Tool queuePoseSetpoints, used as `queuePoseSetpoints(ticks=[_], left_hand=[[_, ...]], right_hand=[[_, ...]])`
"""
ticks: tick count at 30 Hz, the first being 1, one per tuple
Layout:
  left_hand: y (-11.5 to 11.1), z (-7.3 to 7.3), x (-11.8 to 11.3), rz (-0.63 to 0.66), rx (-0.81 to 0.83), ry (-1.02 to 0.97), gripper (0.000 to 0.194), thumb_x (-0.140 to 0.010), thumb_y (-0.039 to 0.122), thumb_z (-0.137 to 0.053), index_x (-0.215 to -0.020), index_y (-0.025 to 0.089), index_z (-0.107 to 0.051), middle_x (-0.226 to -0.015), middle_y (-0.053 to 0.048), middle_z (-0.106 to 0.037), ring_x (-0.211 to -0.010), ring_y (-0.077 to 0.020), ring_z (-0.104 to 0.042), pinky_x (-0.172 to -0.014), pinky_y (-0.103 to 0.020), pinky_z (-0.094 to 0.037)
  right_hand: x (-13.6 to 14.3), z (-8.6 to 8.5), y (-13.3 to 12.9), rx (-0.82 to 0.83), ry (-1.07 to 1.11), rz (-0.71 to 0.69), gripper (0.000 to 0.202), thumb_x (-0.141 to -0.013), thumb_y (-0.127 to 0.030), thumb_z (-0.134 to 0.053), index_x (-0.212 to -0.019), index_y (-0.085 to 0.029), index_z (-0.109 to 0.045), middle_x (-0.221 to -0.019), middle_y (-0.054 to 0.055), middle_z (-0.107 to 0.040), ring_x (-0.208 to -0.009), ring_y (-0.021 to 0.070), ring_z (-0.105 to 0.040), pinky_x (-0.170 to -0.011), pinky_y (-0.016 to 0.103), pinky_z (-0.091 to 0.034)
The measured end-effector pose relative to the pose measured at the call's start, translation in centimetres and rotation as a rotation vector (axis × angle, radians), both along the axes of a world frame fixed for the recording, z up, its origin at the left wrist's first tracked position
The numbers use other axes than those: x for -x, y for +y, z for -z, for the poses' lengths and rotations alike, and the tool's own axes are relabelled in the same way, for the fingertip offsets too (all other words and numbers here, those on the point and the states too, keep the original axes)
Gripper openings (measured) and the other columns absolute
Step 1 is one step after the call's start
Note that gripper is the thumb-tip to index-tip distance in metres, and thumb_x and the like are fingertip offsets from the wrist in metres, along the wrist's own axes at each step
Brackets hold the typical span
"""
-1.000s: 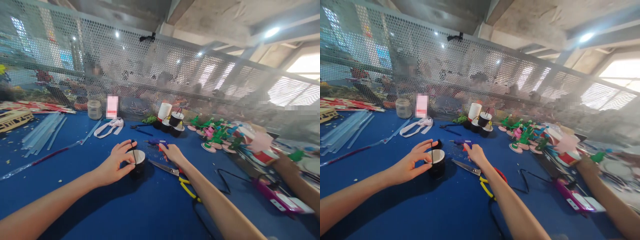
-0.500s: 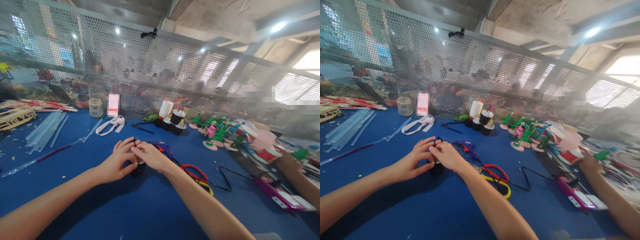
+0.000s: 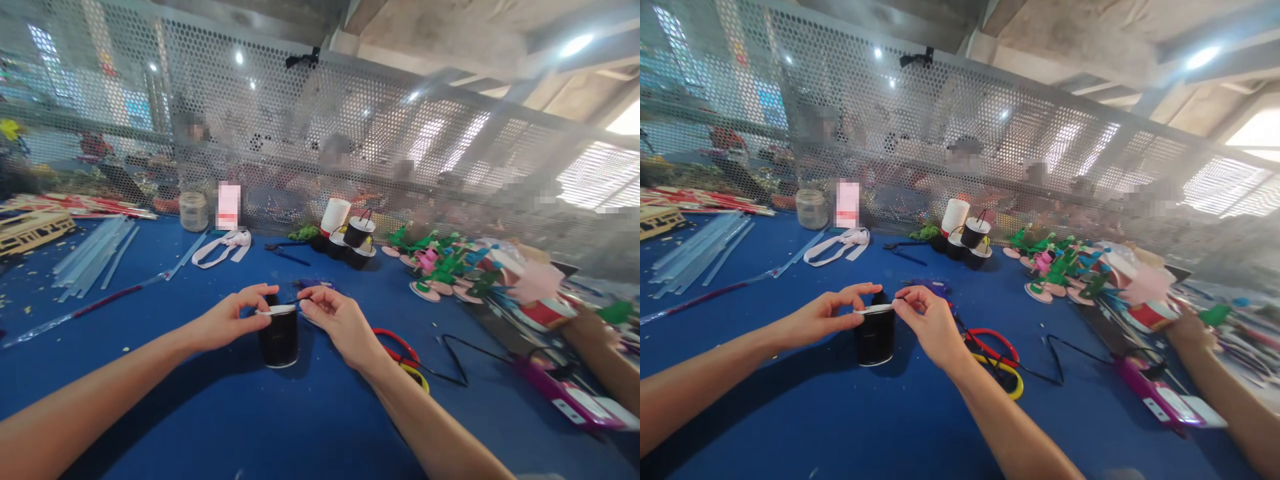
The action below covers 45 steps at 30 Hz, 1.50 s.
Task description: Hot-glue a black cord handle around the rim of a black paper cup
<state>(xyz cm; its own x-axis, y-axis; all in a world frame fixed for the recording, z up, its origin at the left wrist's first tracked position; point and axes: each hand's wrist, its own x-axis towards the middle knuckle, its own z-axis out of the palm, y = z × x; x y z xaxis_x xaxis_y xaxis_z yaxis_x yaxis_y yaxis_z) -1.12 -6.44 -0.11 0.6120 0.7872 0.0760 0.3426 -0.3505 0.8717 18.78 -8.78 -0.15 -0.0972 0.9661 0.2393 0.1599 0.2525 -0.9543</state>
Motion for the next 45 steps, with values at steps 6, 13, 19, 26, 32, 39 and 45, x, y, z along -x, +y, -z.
queuePoseSetpoints(ticks=[6,13,19,26,32,39,45], left_hand=[[0.2,0.1,0.0,0.049,0.076,0.012,0.014,-0.078,0.03,-0.047,-0.073,0.017,-0.051,-0.134,-0.006,-0.036,-0.127,-0.021,-0.025,-0.104,-0.041,-0.015],[0.4,0.1,0.1,0.088,0.074,0.019,0.014,-0.078,0.03,-0.047,-0.073,0.017,-0.049,-0.135,-0.006,-0.035,-0.127,-0.0221,-0.026,-0.103,-0.041,-0.016],[0.7,0.0,0.2,0.131,0.074,0.019,0.015,-0.079,0.03,-0.046,-0.073,0.017,-0.049,-0.136,-0.006,-0.032,-0.125,-0.0221,-0.028,-0.102,-0.04,-0.018],[1.0,0.2,0.5,0.168,0.06,0.014,0.013,-0.08,0.029,-0.046,-0.075,0.017,-0.048,-0.136,-0.006,-0.034,-0.126,-0.0205,-0.027,-0.102,-0.039,-0.019],[1.1,-0.2,0.5,0.173,0.039,0.053,0.013,-0.08,0.028,-0.045,-0.073,0.017,-0.048,-0.134,-0.006,-0.037,-0.125,-0.0198,-0.029,-0.101,-0.036,-0.023],[1.0,-0.6,0.7,0.168,-0.018,0.104,0.013,-0.079,0.029,-0.046,-0.075,0.018,-0.049,-0.131,-0.005,-0.041,-0.124,-0.0198,-0.031,-0.101,-0.035,-0.022],[1.2,-0.6,0.9,0.17,-0.035,0.104,0.012,-0.077,0.029,-0.049,-0.082,0.019,-0.052,-0.13,-0.004,-0.044,-0.123,-0.0208,-0.033,-0.102,-0.034,-0.021]], right_hand=[[-0.6,0.8,-0.3,-0.009,-0.051,-0.021,0.018,-0.071,-0.03,-0.056,-0.061,-0.018,-0.047,-0.085,0.004,-0.057,-0.074,0.0138,-0.052,-0.068,0.028,-0.042],[-0.6,1.3,-0.3,-0.027,-0.121,0.005,0.017,-0.073,-0.03,-0.052,-0.062,-0.019,-0.046,-0.086,0.006,-0.058,-0.076,0.0152,-0.052,-0.071,0.03,-0.04],[-0.5,1.9,0.0,-0.039,-0.17,0.009,0.013,-0.074,-0.029,-0.05,-0.069,-0.018,-0.051,-0.084,0.005,-0.058,-0.07,0.0141,-0.051,-0.066,0.029,-0.039],[-0.2,1.8,0.1,0.005,-0.151,0.002,0.013,-0.073,-0.029,-0.05,-0.067,-0.017,-0.052,-0.089,0.006,-0.062,-0.066,0.0124,-0.049,-0.06,0.027,-0.038],[-0.1,1.9,0.1,0.008,-0.165,-0.012,0.013,-0.074,-0.028,-0.049,-0.072,-0.017,-0.055,-0.082,0.004,-0.063,-0.06,0.0111,-0.047,-0.058,0.026,-0.038],[0.0,2.3,0.1,-0.028,-0.165,0.005,0.012,-0.073,-0.028,-0.049,-0.071,-0.017,-0.054,-0.078,0.004,-0.06,-0.059,0.0117,-0.048,-0.057,0.026,-0.04],[0.3,2.2,-0.2,-0.09,-0.151,-0.005,0.009,-0.074,-0.026,-0.048,-0.068,-0.019,-0.049,-0.076,0.003,-0.057,-0.067,0.0134,-0.051,-0.063,0.027,-0.041]])
